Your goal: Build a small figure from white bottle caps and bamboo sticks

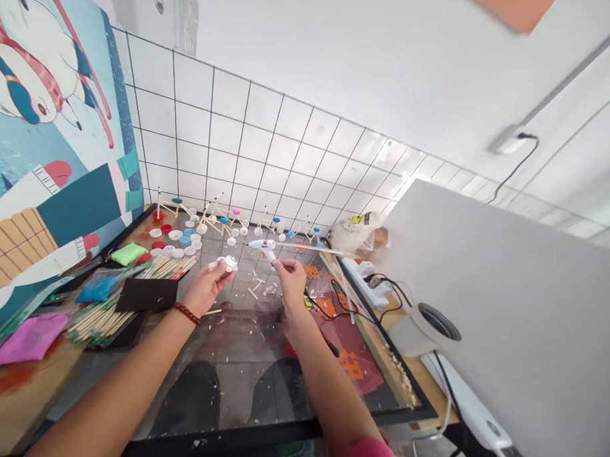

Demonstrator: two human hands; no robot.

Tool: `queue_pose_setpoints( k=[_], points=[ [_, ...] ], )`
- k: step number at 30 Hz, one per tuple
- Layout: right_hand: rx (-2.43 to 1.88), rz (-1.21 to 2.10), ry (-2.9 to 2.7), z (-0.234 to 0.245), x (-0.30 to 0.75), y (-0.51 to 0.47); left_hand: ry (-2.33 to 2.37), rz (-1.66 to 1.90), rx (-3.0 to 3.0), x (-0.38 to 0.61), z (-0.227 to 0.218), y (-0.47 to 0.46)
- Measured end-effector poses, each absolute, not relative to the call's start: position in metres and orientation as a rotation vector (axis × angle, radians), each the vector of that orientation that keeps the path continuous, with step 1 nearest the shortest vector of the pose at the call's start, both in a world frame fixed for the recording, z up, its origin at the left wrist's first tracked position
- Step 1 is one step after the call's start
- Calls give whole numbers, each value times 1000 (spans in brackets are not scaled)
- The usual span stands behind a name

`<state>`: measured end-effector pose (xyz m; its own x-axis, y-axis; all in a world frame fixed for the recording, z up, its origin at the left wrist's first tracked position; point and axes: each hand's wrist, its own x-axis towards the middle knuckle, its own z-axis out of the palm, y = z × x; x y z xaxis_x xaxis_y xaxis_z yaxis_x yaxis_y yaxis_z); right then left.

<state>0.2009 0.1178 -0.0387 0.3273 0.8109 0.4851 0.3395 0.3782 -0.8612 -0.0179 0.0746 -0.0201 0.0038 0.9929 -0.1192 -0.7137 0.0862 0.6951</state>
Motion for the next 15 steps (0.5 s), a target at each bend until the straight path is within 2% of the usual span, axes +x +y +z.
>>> queue_pose_setpoints(
  k=[8,15],
  points=[
    [-1499,458,-1481,-13,201,178,638,1495,316,-26,-17,78],
    [-1523,452,-1545,6,169,165,607,1556,217,-35,-15,84]
  ],
)
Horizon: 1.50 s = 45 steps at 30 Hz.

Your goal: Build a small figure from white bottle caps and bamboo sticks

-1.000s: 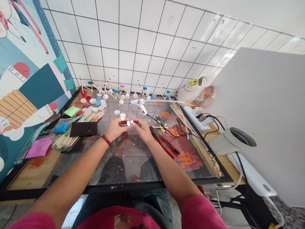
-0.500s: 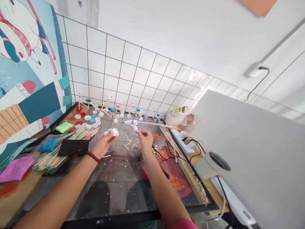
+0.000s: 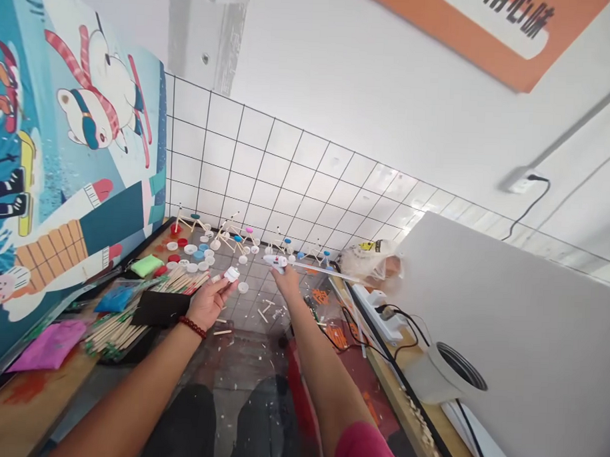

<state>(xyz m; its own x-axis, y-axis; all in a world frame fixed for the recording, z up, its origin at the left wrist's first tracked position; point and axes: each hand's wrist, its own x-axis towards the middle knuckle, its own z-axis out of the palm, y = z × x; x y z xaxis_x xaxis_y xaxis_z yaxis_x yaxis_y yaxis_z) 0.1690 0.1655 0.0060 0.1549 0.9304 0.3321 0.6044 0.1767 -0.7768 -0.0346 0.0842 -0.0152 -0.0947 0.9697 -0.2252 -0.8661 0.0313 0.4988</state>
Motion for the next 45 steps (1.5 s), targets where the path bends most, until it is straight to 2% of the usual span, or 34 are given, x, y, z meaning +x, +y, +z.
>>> queue_pose_setpoints(
  k=[7,10,14,26,45],
  points=[
    [-1234,475,-1605,-14,163,65,603,1543,241,-35,-20,87],
    [-1126,336,-1665,-27,169,42,580,1529,310,-34,-22,87],
    [-1021,83,-1839,-26,174,38,580,1532,373,-33,-24,86],
    [-1033,-67,-1987,-19,172,32,648,1526,483,-29,-30,86],
    [-1077,-65,-2072,-14,176,33,618,1529,571,-28,-32,84]
  ],
)
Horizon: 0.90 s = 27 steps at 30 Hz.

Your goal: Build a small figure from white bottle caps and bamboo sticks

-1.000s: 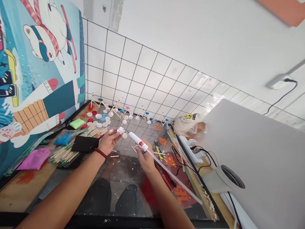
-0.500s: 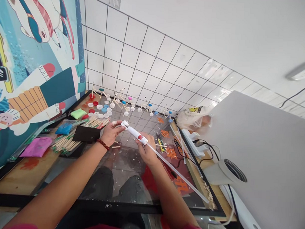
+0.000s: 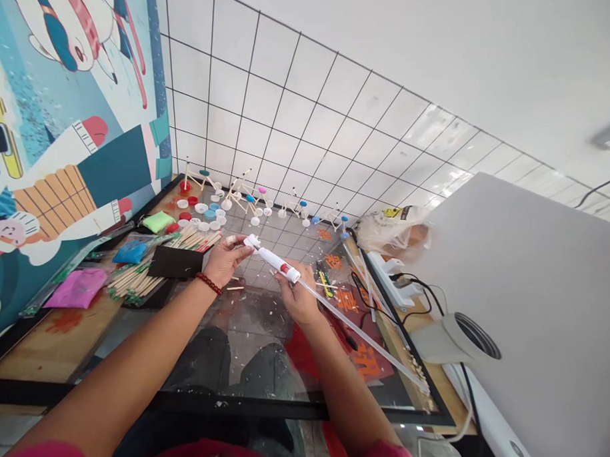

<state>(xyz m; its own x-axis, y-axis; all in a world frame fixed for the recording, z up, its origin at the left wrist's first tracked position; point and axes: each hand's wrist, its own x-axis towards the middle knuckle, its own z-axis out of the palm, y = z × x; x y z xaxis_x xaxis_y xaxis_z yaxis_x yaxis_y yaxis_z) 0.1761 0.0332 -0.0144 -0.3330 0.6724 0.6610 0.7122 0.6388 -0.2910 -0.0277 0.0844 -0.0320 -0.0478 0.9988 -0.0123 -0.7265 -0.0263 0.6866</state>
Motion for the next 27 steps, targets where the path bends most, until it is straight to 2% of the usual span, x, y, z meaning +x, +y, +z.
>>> queue_pose_setpoints(
  k=[27],
  points=[
    [-1066,-71,-2087,-13,176,32,623,1537,571,-27,-32,83]
  ],
)
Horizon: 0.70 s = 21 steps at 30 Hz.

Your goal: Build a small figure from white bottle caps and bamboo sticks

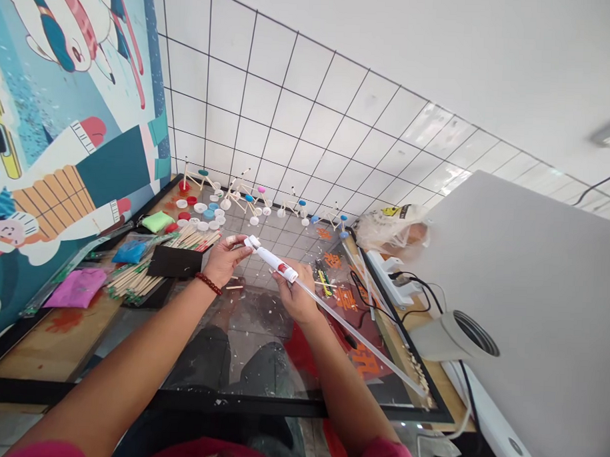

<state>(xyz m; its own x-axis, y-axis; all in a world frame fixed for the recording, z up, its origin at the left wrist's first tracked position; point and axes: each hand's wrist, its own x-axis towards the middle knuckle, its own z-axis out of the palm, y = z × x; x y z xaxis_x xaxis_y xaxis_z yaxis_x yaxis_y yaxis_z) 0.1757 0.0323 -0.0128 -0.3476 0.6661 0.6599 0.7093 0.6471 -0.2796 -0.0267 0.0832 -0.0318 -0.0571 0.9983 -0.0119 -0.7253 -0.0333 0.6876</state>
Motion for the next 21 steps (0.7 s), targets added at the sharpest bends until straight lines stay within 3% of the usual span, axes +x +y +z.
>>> queue_pose_setpoints(
  k=[21],
  points=[
    [-1076,-88,-2041,-11,174,31,765,1576,686,-19,-34,81]
  ],
)
